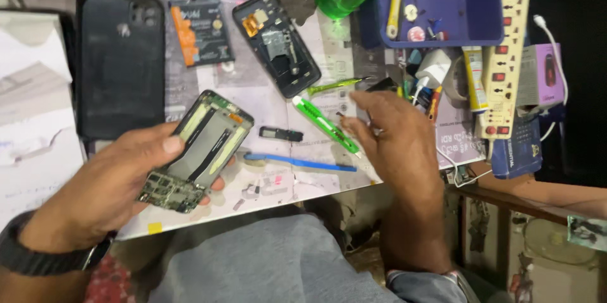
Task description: The person uses various tools to disassemble and work on the internal components of a mobile phone. The person handles the phone chassis, motherboard, battery, and other small parts while using pry tools, a brush, and a screwdriver.
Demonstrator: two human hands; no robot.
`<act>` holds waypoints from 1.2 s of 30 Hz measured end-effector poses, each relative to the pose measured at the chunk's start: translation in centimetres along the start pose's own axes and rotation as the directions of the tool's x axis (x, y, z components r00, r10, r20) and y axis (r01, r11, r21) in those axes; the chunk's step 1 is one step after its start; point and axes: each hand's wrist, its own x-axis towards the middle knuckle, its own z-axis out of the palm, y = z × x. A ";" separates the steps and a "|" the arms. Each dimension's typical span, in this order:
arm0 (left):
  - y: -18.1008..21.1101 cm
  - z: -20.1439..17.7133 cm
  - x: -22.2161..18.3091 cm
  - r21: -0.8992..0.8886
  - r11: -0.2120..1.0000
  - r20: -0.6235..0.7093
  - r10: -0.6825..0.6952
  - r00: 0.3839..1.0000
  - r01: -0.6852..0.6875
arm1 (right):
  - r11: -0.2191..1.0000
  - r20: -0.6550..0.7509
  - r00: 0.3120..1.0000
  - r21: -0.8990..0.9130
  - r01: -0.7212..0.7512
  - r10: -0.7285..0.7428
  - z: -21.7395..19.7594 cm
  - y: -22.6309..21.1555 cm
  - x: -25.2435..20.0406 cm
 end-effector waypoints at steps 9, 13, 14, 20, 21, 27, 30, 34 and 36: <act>0.5 0.0 -0.4 0.034 0.999 0.063 -0.007 0.998 0.005 | 0.996 0.040 0.998 -0.085 0.042 -0.039 1.7 -0.4 1.7; 0.6 0.3 -0.2 -0.040 0.999 0.026 -0.010 1.000 0.011 | 0.958 0.016 0.989 -0.250 0.143 -0.144 3.1 -0.3 2.8; 0.6 0.3 -0.2 -0.049 0.999 0.040 -0.019 0.999 0.021 | 0.953 0.030 0.988 -0.259 0.157 -0.155 3.3 -0.2 3.0; 0.6 0.3 0.0 -0.021 0.999 0.060 -0.024 0.998 0.025 | 0.952 -0.011 0.979 -0.235 0.197 -0.206 2.9 -0.1 2.9; 0.6 0.2 0.1 0.018 1.000 0.075 -0.014 0.997 0.013 | 0.968 -0.013 0.983 -0.175 0.179 -0.184 2.4 -0.2 2.4; 0.8 0.5 -0.1 -0.090 0.993 0.017 -0.076 0.997 0.077 | 0.986 0.077 0.996 -0.155 0.064 -0.053 1.7 -1.4 0.2; 0.8 0.4 0.0 -0.168 0.986 0.159 0.040 0.987 -0.013 | 0.980 0.119 0.991 -0.178 0.084 -0.063 2.3 -1.4 0.3; 0.7 0.6 0.2 -0.051 0.998 0.065 -0.035 0.997 0.038 | 0.967 0.121 0.988 -0.225 0.122 -0.096 3.1 -1.4 0.8; 0.8 0.9 0.1 -0.108 0.994 0.083 -0.010 0.996 0.019 | 0.964 0.086 0.987 -0.221 0.148 -0.132 3.0 -1.7 0.6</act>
